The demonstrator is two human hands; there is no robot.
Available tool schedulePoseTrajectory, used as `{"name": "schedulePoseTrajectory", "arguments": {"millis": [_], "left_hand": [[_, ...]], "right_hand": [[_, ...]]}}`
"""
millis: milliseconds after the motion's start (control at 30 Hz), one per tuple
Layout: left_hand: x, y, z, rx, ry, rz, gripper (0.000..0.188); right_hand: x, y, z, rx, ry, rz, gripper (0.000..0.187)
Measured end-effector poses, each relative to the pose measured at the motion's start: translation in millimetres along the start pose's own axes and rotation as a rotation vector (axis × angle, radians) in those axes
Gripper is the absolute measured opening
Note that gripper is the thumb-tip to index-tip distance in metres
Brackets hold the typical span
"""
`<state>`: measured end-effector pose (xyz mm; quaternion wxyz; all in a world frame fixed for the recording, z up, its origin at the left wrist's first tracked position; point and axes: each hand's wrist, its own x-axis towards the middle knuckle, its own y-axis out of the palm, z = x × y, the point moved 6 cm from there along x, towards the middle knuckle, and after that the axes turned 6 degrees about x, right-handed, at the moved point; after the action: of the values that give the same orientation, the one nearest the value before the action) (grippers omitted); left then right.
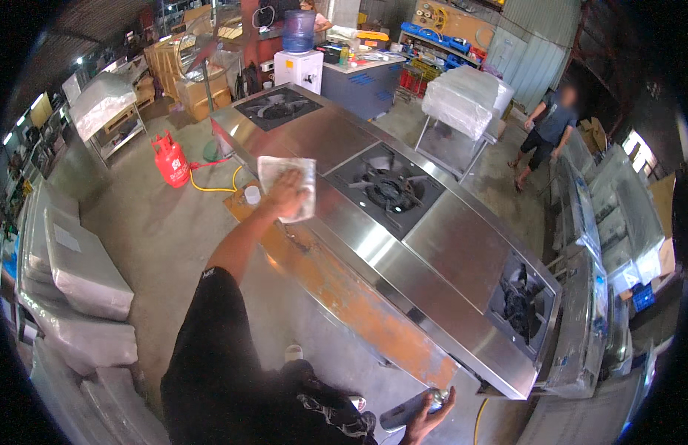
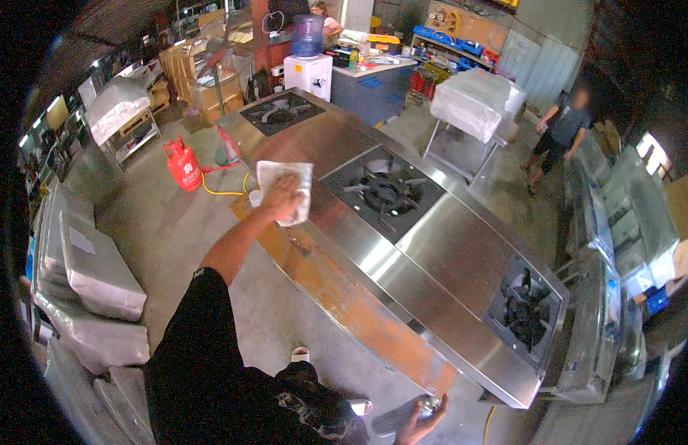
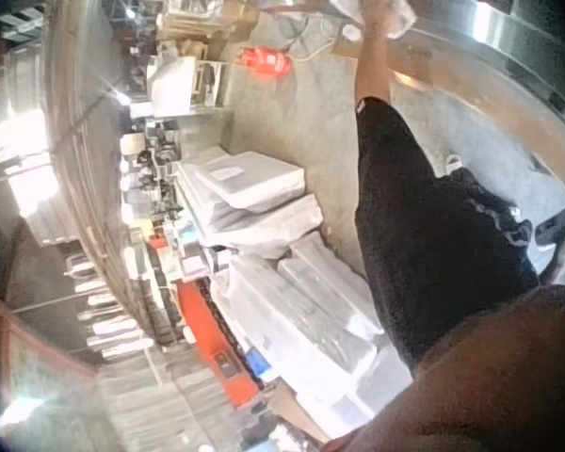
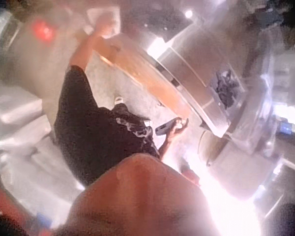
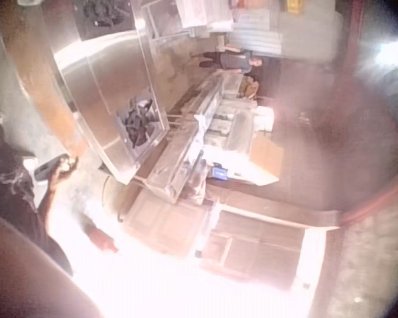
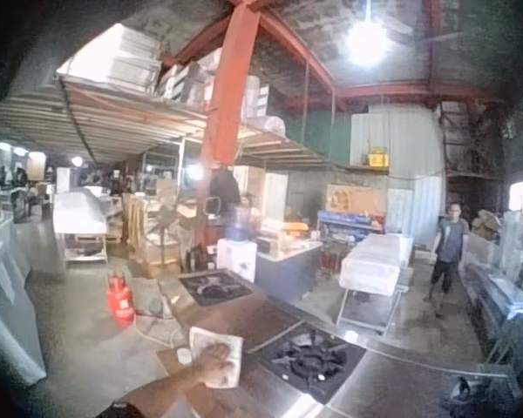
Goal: The person cleans a stainless steel gas stove top by spraying a cleaning agent and wiping the surface with a cloth. They repeatedly spray and wipe different sections of the stove, including around the burners and the front panel, while another person stands nearby.
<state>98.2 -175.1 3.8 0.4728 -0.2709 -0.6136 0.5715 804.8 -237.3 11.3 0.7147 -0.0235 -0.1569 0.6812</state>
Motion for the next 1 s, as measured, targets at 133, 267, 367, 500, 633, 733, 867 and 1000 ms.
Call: {"name": "schedulePoseTrajectory", "arguments": {"millis": [133, 267, 367, 500, 633, 733, 867, 1000], "left_hand": [[-24, -8, -96, -0.137, 0.345, -0.077, 0.064], [-59, -36, -141, -0.376, 0.422, -0.128, 0.073], [-48, -40, -86, -0.42, 0.341, -0.095, 0.074], [-3, -11, 73, -0.346, 0.061, -0.09, 0.076], [40, 27, 239, -0.257, -0.081, -0.107, 0.076], [72, 51, 349, -0.168, -0.175, -0.043, 0.08], [129, 78, 482, -0.053, -0.307, 0.045, 0.081], [159, 89, 531, 0.018, -0.268, 0.05, 0.079]], "right_hand": [[-9, 102, 21, 0.205, 0.073, 0.086, 0.075], [-8, 203, 61, -0.022, -0.202, 0.166, 0.077], [-14, 273, 69, 0.037, -0.079, 0.363, 0.078], [-16, 359, 77, -0.006, -0.092, 0.556, 0.077], [-12, 454, 81, 0.087, -0.077, 0.69, 0.076], [-2, 534, 94, 0.134, -0.139, 0.734, 0.075], [8, 639, 128, 0.079, -0.377, 0.693, 0.077], [-6, 710, 154, 0.156, -0.11, 0.761, 0.075]]}}
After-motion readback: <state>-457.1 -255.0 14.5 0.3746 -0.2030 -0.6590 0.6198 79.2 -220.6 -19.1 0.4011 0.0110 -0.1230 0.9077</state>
